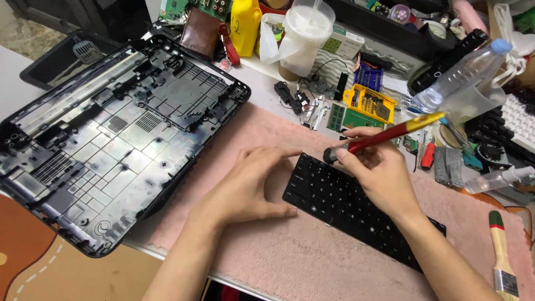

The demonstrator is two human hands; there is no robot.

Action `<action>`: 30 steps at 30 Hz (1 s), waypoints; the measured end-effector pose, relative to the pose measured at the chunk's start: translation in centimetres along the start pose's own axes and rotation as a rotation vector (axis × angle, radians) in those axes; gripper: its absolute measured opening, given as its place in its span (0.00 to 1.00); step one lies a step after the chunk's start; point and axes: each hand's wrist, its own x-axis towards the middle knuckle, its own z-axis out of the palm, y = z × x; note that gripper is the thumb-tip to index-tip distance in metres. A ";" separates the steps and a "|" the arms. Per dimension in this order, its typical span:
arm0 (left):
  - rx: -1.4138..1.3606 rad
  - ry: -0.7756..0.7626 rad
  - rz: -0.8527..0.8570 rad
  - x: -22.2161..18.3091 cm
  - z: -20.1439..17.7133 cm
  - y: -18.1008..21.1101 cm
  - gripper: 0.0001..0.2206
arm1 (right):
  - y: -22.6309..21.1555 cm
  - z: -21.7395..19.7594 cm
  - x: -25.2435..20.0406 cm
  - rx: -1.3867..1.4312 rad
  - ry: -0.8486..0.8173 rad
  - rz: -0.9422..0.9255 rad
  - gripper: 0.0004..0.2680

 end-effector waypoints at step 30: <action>0.243 -0.086 0.117 0.1 2.4 -1.0 0.59 | 1.6 1.2 -1.4 -0.278 -0.138 -0.385 0.02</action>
